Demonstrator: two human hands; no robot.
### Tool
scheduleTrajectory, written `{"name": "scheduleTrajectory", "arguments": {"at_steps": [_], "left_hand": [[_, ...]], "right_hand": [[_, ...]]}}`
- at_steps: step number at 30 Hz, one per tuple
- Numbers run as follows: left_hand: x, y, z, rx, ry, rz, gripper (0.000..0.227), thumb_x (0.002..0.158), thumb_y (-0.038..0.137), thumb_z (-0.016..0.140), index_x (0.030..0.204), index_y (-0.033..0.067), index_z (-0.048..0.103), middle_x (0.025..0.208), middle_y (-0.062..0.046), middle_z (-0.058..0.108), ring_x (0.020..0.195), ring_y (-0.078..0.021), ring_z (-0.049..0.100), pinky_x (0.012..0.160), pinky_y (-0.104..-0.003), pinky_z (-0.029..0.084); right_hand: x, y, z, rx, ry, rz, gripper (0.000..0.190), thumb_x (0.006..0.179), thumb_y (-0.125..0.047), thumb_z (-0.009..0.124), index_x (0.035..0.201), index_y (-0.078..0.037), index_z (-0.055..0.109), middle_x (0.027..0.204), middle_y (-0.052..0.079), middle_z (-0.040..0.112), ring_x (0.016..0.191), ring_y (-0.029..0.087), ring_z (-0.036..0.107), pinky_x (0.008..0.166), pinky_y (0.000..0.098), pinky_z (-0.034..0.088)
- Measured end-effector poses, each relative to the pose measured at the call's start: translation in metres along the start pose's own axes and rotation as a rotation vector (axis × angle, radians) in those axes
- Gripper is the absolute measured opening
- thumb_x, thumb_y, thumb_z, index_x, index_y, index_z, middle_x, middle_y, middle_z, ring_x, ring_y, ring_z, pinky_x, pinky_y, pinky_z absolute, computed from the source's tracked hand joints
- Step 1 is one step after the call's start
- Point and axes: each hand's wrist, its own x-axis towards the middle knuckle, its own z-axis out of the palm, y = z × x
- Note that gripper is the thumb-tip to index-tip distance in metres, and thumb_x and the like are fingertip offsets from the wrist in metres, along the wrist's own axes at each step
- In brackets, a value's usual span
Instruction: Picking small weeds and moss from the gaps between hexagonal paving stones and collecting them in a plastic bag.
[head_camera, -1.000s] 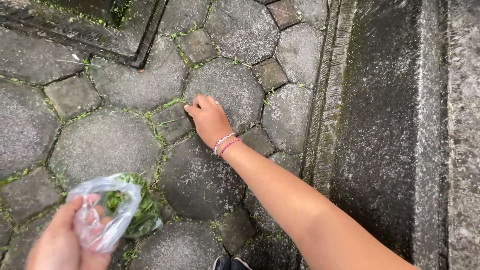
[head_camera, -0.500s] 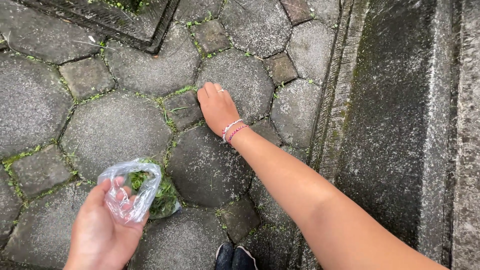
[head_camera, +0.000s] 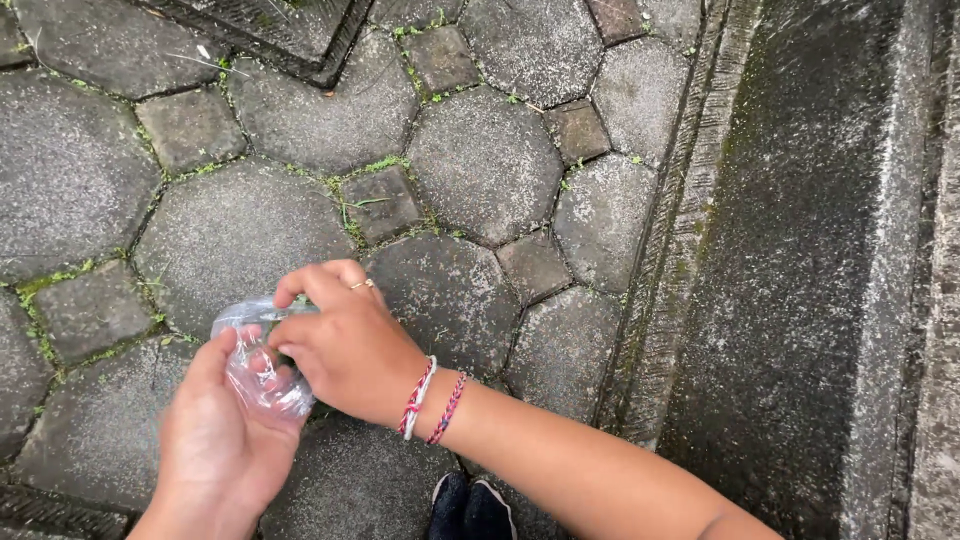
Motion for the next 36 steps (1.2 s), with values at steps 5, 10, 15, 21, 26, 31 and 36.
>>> {"name": "scheduleTrajectory", "arguments": {"at_steps": [5,10,15,21,26,31,36], "left_hand": [[-0.024,0.015,0.003,0.103,0.080,0.109,0.010,0.108,0.028,0.050,0.107,0.0204,0.057,0.098,-0.003,0.068,0.082,-0.0138,0.064,0.073,-0.031,0.055],[-0.023,0.029,-0.010,-0.001,0.186,0.225,0.004,0.093,0.023,0.061,0.090,0.0242,0.059,0.076,0.008,0.059,0.071,-0.0098,0.062,0.073,-0.030,0.060],[-0.022,0.033,-0.016,-0.007,0.195,0.226,0.004,0.093,0.023,0.061,0.090,0.0243,0.059,0.076,0.008,0.059,0.071,-0.0097,0.061,0.073,-0.030,0.059],[-0.027,0.032,-0.011,-0.006,0.200,0.217,0.004,0.094,0.023,0.061,0.090,0.0245,0.059,0.076,0.008,0.058,0.071,-0.0096,0.060,0.073,-0.029,0.058],[-0.028,0.032,-0.013,-0.012,0.211,0.216,0.004,0.094,0.024,0.061,0.090,0.0246,0.059,0.076,0.008,0.057,0.071,-0.0095,0.059,0.072,-0.029,0.058],[-0.034,0.035,-0.005,-0.023,0.222,0.217,0.004,0.094,0.024,0.061,0.090,0.0247,0.059,0.076,0.008,0.056,0.070,-0.0095,0.058,0.072,-0.029,0.057],[-0.034,0.036,-0.006,-0.029,0.234,0.214,0.004,0.094,0.024,0.061,0.090,0.0248,0.059,0.076,0.008,0.056,0.070,-0.0094,0.057,0.072,-0.028,0.056]], "right_hand": [[0.001,0.017,-0.013,0.079,0.091,0.163,0.012,0.086,-0.030,0.075,0.090,-0.019,0.071,0.105,0.005,0.064,0.109,0.027,0.059,0.100,0.0441,0.044],[-0.024,0.099,0.001,-0.029,0.081,0.224,0.018,0.099,-0.014,0.058,0.106,-0.012,0.074,0.103,0.008,0.070,0.098,0.024,0.067,0.088,0.0413,0.054],[-0.040,0.121,0.015,-0.023,0.088,0.205,0.017,0.099,-0.015,0.058,0.106,-0.012,0.073,0.102,0.008,0.069,0.097,0.024,0.066,0.089,0.0412,0.053],[-0.029,0.113,0.018,-0.022,0.102,0.193,0.016,0.099,-0.015,0.058,0.105,-0.012,0.073,0.101,0.008,0.068,0.097,0.024,0.065,0.089,0.0410,0.052],[-0.016,0.113,0.024,-0.015,0.106,0.175,0.016,0.099,-0.016,0.058,0.104,-0.012,0.072,0.101,0.008,0.068,0.096,0.024,0.064,0.089,0.0409,0.051],[-0.010,0.123,0.032,-0.008,0.108,0.154,0.015,0.099,-0.016,0.058,0.104,-0.011,0.072,0.100,0.008,0.067,0.096,0.025,0.064,0.089,0.0408,0.050],[-0.012,0.106,0.028,-0.001,0.111,0.138,0.014,0.099,-0.017,0.058,0.103,-0.011,0.071,0.100,0.007,0.066,0.096,0.025,0.063,0.090,0.0407,0.049]]}}
